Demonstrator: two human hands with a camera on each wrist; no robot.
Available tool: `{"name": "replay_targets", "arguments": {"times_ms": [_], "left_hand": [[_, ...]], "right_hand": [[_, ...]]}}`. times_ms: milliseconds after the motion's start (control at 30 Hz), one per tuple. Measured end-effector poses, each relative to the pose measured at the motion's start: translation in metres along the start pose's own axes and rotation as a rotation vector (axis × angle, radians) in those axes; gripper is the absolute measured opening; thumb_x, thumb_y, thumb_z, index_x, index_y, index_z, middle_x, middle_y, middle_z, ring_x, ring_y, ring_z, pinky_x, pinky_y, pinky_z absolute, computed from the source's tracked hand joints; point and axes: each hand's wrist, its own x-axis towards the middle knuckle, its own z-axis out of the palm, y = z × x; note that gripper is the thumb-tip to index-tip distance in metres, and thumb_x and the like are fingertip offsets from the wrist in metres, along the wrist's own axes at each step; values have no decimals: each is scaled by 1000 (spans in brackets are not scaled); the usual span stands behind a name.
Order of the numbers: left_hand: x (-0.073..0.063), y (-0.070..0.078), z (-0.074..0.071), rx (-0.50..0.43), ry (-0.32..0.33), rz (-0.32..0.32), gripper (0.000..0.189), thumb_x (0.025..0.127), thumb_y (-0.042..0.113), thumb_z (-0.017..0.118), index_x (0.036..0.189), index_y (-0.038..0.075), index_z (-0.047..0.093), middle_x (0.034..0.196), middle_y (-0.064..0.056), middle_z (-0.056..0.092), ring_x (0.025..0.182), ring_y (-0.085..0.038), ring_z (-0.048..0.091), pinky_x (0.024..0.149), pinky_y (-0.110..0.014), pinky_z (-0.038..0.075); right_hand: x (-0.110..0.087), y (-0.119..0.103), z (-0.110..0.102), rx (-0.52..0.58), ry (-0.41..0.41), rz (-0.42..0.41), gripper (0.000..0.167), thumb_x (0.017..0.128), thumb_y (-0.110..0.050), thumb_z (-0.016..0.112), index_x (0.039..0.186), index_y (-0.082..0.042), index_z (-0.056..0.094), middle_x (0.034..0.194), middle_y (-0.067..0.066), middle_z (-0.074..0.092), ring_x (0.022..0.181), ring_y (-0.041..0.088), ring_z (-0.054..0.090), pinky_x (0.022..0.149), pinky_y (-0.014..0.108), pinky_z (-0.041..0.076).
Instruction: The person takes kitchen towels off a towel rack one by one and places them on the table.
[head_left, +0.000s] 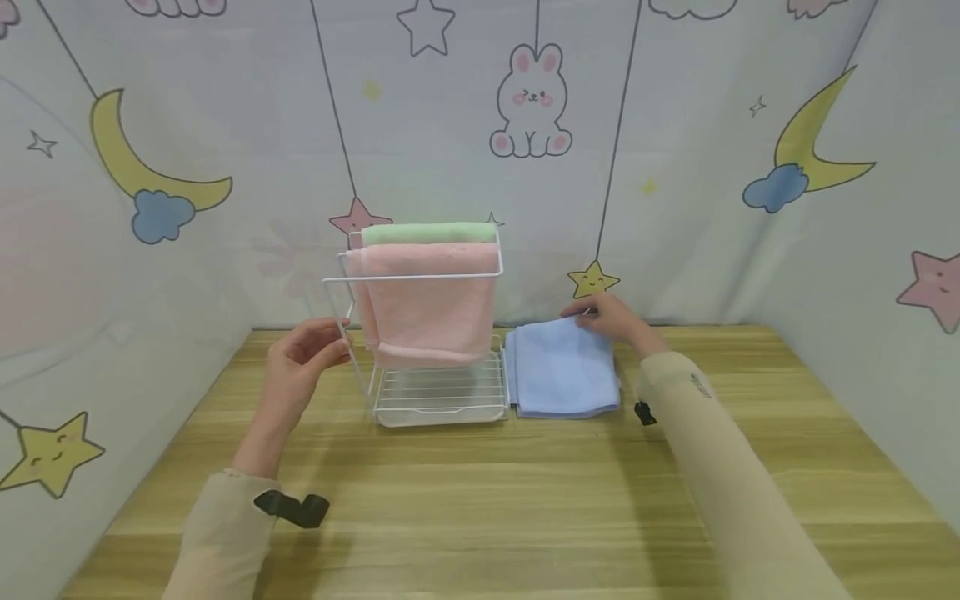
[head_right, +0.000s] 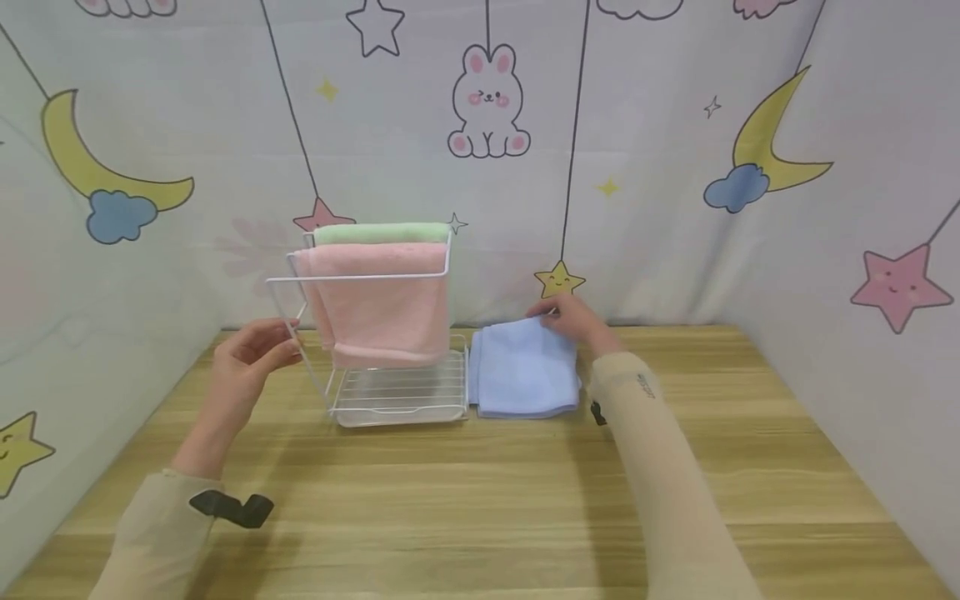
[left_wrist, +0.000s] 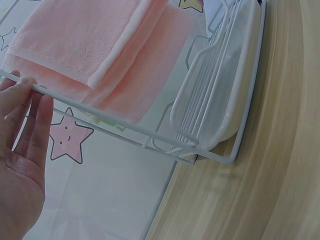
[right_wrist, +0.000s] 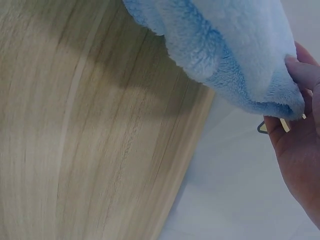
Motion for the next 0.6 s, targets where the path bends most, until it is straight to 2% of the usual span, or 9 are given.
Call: {"name": "replay_targets", "arguments": {"times_ms": [267,433,600], "left_hand": [[0,1,-1,14,-1,-6,24,91,-4,65,115,-4,64,96,11,73,87,-1,68,79,-19,63],[0,1,-1,0,1,-7,23,92,-4,65,115,-4,64,97,11,73,87,-2,69,79,-20,63],[-1,2,0,-5,-7,-7,22,92,-4,64,114,-3,65,98,11,73,88,-2,69,79,-19,63]], "right_hand": [[1,0,1,3,-2,12,28,94,-3,62,120,-7,70,129,16,67,128,35,56,114,53,45],[1,0,1,-4,8,-20,29,93,-2,62,120,-6,69,128,18,67,126,38,56,111,56,46],[-1,1,-1,-25,-3,-16,40,90,-8,69,130,-5,63,138,18,60,134,39,49,116,58,40]]}}
